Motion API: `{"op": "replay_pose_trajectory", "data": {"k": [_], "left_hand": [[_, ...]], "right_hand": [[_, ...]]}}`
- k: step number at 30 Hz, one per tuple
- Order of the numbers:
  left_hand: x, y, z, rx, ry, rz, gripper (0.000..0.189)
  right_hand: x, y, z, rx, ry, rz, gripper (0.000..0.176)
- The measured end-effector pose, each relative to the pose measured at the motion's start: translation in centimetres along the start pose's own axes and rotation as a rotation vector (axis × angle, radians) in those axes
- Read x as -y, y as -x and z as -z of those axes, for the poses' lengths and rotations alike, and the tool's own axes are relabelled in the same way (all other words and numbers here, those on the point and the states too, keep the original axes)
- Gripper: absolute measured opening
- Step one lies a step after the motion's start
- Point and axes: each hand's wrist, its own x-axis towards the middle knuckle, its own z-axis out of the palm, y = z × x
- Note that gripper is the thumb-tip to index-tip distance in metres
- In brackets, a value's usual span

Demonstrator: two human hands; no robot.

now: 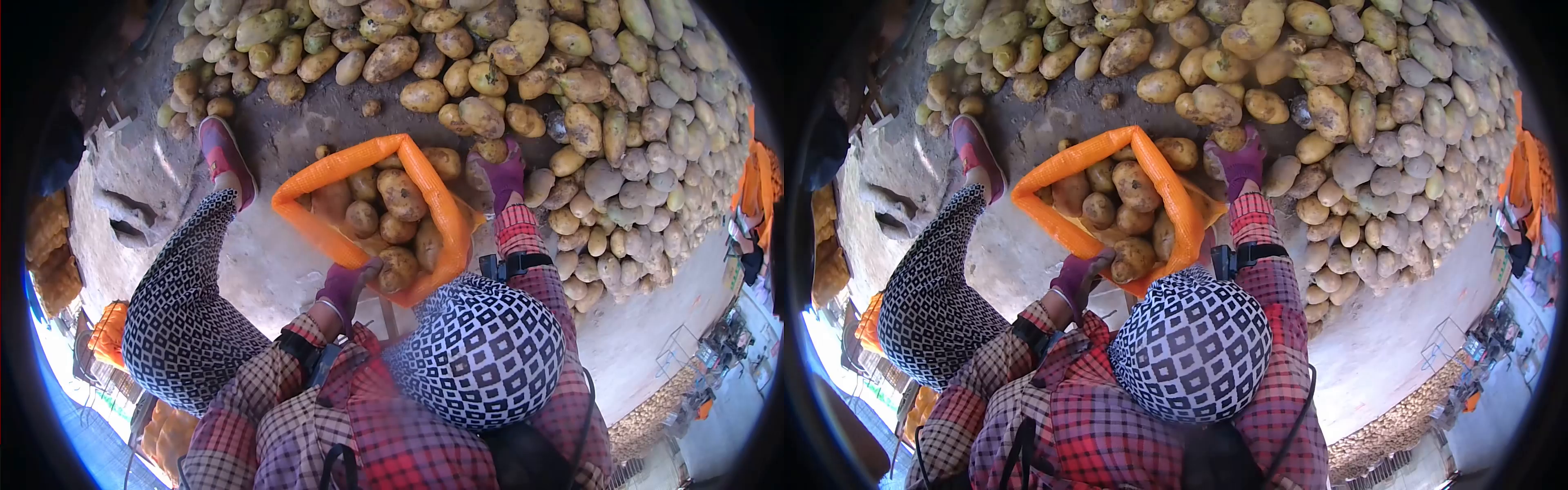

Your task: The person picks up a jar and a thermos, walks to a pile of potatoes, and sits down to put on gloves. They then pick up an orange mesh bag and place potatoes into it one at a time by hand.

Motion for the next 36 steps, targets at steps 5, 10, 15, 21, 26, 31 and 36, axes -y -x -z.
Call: {"op": "replay_pose_trajectory", "data": {"k": [5,10,15,21,26,31,36], "left_hand": [[1.6,-0.7,-0.1,0.008,0.229,-0.045,0.032],[1.3,-0.3,0.3,0.037,0.307,0.011,0.035],[1.6,-1.1,1.0,0.046,0.754,-0.203,0.043],[3.9,-2.5,2.5,0.172,0.827,-0.187,0.045],[2.7,-0.4,2.9,0.226,0.909,-0.135,0.046],[2.5,0.1,3.1,0.225,0.889,-0.113,0.05],[4.1,-0.3,3.5,0.225,0.821,-0.059,0.058]], "right_hand": [[5.2,5.6,4.6,0.268,-0.787,-0.476,0.073],[4.3,8.6,8.1,0.757,-1.503,-0.359,0.066],[4.9,10.3,9.1,0.856,-1.548,-0.303,0.07],[10.2,8.1,8.9,0.821,-1.151,-0.151,0.07],[15.2,6.7,10.2,1.068,-1.209,-0.31,0.062],[21.2,7.5,12.1,1.038,-0.954,-0.27,0.061],[26.2,7.8,13.4,1.119,-0.472,-0.107,0.06]]}}
